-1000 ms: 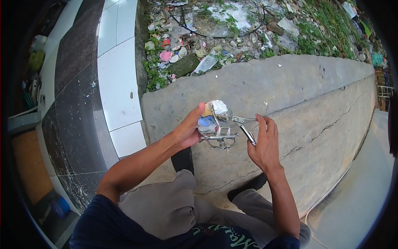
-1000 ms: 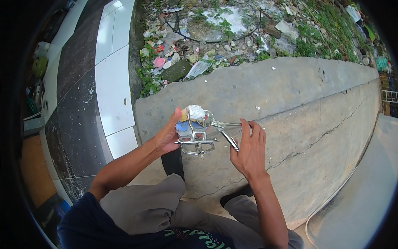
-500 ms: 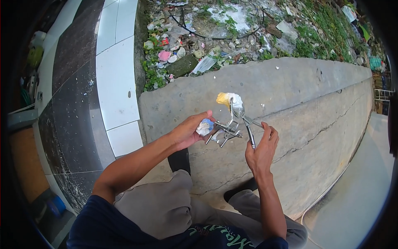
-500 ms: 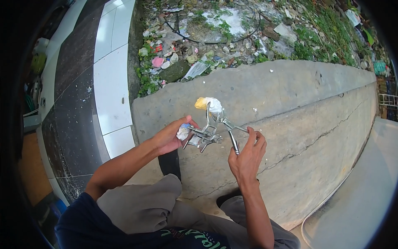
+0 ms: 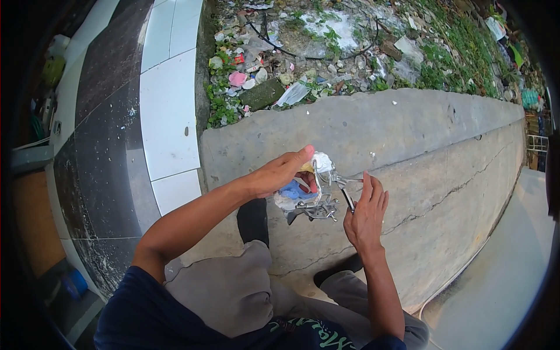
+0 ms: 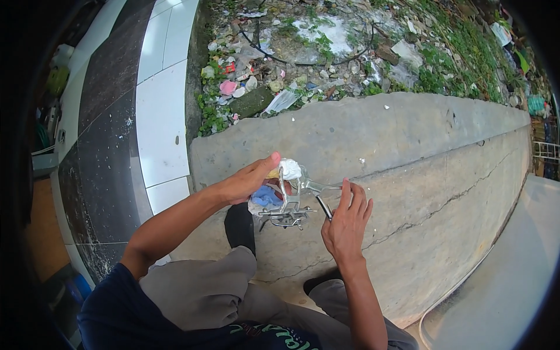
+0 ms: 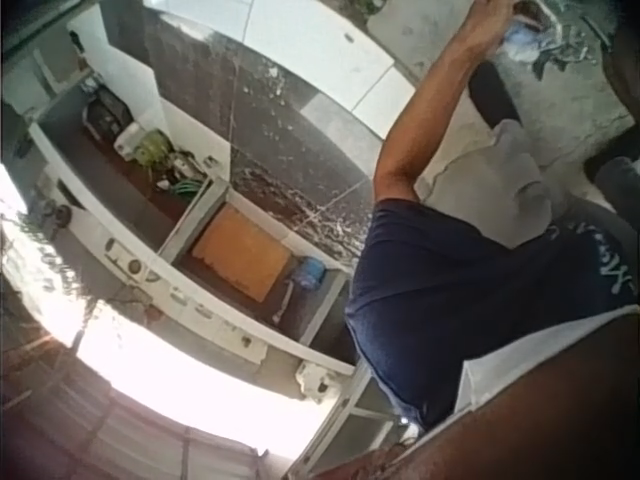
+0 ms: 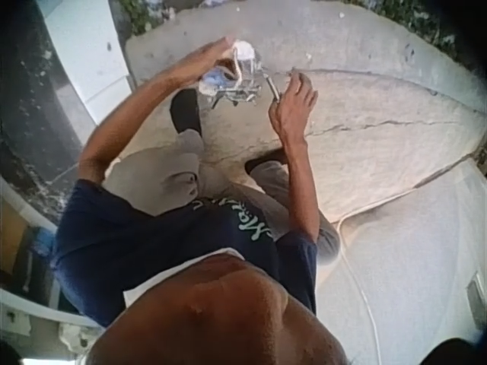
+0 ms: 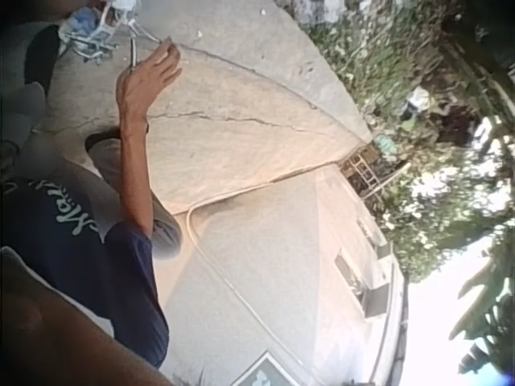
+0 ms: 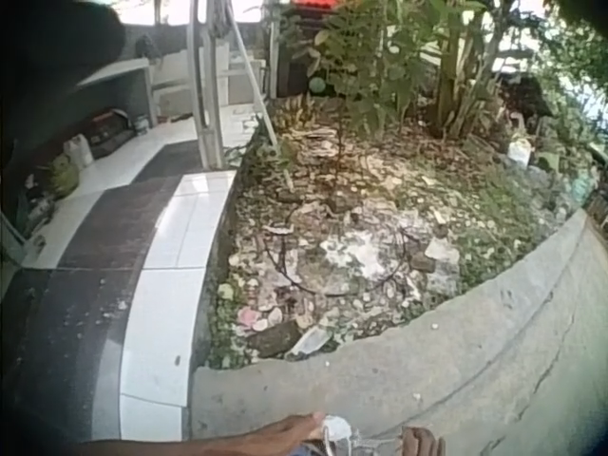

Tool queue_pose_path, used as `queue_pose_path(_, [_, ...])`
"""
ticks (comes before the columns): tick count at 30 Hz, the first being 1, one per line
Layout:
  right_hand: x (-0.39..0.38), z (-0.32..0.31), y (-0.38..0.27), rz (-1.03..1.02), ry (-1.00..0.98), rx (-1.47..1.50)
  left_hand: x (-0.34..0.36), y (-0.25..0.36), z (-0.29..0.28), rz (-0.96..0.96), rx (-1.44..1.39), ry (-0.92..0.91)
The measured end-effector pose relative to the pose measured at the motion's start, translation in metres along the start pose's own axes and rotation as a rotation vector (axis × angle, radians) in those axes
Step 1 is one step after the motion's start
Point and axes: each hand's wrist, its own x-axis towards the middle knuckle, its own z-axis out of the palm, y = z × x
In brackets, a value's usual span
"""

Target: The recorder trims excess plaster from a dental model using pliers and an articulator within a laboratory setting and then outside.

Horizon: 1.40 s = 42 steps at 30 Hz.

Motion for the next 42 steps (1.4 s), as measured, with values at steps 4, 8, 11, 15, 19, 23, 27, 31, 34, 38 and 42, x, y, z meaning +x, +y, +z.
queue_pose_path(4, [0.006,0.006,0.007,-0.023,-0.098,0.006,-0.002,-0.008,0.003,-0.002,0.056,0.109])
queue_pose_path(8, [0.007,0.022,0.034,-0.101,-0.033,-0.047,-0.01,-0.005,0.012,-0.017,0.123,0.156])
queue_pose_path(11, [0.001,0.032,0.058,-0.058,-0.087,0.013,-0.014,-0.01,-0.002,0.015,0.044,0.157])
queue_pose_path(15, [-0.014,0.032,0.058,0.475,-0.361,0.657,-0.007,-0.01,-0.019,0.147,-0.035,0.283])
queue_pose_path(19, [-0.018,0.021,0.036,0.798,-0.514,1.099,0.002,-0.012,-0.023,0.247,0.28,0.507])
queue_pose_path(23, [-0.024,0.011,0.003,0.487,-0.493,1.271,0.007,-0.012,-0.017,0.272,0.77,0.688])
queue_pose_path(27, [-0.022,0.011,-0.019,0.406,-0.495,1.176,0.018,-0.025,-0.023,0.27,0.809,0.684])
queue_pose_path(31, [-0.017,0.019,-0.032,0.596,-0.648,1.134,0.021,-0.043,-0.033,0.234,0.877,0.697])
queue_pose_path(34, [-0.021,0.025,-0.027,0.558,-0.641,1.096,0.025,-0.041,-0.028,0.207,0.852,0.672])
queue_pose_path(38, [-0.027,0.024,-0.026,0.226,-0.39,0.603,0.026,-0.045,-0.025,0.24,0.955,0.665])
queue_pose_path(42, [-0.027,0.009,-0.032,0.209,-0.371,0.386,0.025,-0.053,-0.015,0.288,1.02,0.678])
